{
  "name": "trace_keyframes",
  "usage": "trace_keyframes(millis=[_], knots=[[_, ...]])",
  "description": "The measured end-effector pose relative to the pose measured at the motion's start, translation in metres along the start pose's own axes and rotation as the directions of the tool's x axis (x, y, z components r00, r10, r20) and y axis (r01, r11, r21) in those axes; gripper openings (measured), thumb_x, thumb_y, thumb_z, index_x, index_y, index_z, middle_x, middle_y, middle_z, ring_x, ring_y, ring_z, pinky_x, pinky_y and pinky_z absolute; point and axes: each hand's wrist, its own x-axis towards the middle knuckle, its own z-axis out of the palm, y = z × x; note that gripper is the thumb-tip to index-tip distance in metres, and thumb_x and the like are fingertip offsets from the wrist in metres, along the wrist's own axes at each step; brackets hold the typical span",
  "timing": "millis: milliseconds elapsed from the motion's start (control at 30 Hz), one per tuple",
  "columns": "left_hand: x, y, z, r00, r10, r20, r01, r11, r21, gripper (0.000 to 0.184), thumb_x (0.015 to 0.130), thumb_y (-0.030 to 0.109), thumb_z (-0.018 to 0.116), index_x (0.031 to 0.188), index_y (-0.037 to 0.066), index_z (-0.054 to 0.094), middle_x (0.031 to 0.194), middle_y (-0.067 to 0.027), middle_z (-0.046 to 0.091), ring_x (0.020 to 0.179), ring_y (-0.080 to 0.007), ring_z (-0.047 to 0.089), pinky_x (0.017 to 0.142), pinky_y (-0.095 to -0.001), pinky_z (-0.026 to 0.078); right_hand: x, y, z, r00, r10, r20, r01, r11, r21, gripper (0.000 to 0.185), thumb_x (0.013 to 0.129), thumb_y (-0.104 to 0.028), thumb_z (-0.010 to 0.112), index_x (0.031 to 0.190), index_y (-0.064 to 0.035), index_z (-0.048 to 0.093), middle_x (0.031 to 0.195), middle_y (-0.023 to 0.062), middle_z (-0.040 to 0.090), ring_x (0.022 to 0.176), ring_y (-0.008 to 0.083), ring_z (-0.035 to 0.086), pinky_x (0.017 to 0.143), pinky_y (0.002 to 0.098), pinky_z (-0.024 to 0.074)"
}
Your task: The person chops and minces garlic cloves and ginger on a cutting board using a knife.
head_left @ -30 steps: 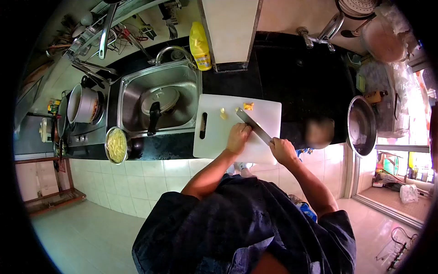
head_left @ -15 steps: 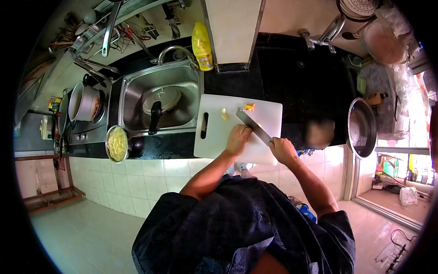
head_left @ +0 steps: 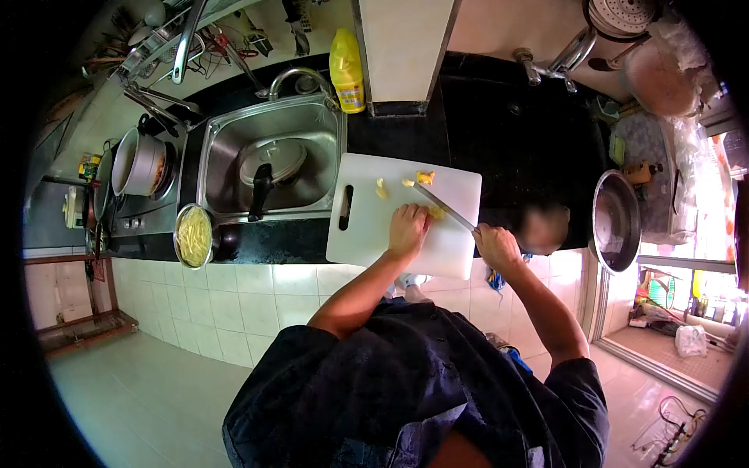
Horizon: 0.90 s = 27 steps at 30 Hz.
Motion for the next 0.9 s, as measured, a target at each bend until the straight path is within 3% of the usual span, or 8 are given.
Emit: trace_keyframes(millis=[133,233,367,800,900], knots=[[0.003,-0.007,0.009,1.000,-0.002,-0.017,0.002,1.000,-0.004,0.011,0.087,0.017,0.069,0.091,0.008,0.064,0.088,-0.0094,0.061,0.089,-0.0291,0.059,0.080,-0.0434,0.047,0.000,-0.013,-0.017,1.000,0.029,-0.006,-0.029,1.000,0.006,0.036,0.101,-0.033,0.051,0.091,-0.0005,0.063,0.079,0.0257,0.069,0.074,0.0445,0.069,0.068,0.0546,0.0549],[-0.001,-0.006,0.008,1.000,0.004,0.016,-0.004,1.000,-0.014,0.010,0.089,0.017,0.068,0.090,0.008,0.064,0.087,-0.0093,0.061,0.088,-0.0289,0.059,0.079,-0.0434,0.047,0.004,-0.009,-0.003,0.999,-0.040,-0.018,0.040,0.998,0.041,0.036,0.101,-0.033,0.051,0.092,-0.0006,0.063,0.080,0.0260,0.069,0.074,0.0453,0.068,0.069,0.0547,0.0545],[-0.002,-0.014,0.017,0.999,0.052,0.010,-0.052,0.999,0.013,0.011,0.090,0.018,0.067,0.090,0.008,0.064,0.085,-0.0091,0.061,0.087,-0.0290,0.059,0.079,-0.0439,0.047,0.001,-0.024,-0.020,0.997,0.021,0.069,-0.021,1.000,0.009,0.034,0.101,-0.032,0.051,0.095,-0.0009,0.063,0.082,0.0257,0.069,0.076,0.0450,0.068,0.069,0.0552,0.0540],[-0.006,-0.015,0.015,0.998,0.067,0.008,-0.067,0.997,0.032,0.011,0.089,0.018,0.068,0.087,0.009,0.063,0.084,-0.0088,0.061,0.084,-0.0283,0.058,0.076,-0.0427,0.045,0.005,-0.028,-0.001,0.999,-0.027,0.020,0.026,0.997,0.071,0.031,0.099,-0.030,0.055,0.092,-0.0020,0.064,0.078,0.0239,0.068,0.073,0.0445,0.067,0.068,0.0538,0.0537],[-0.004,-0.015,0.008,0.997,0.073,-0.004,-0.073,0.997,0.036,0.010,0.087,0.017,0.069,0.088,0.008,0.063,0.085,-0.0089,0.061,0.084,-0.0286,0.058,0.076,-0.0427,0.045,0.003,-0.034,0.003,0.999,0.022,0.032,-0.024,0.997,0.067,0.030,0.099,-0.030,0.055,0.091,-0.0024,0.064,0.078,0.0239,0.068,0.073,0.0447,0.067,0.069,0.0540,0.0535]])
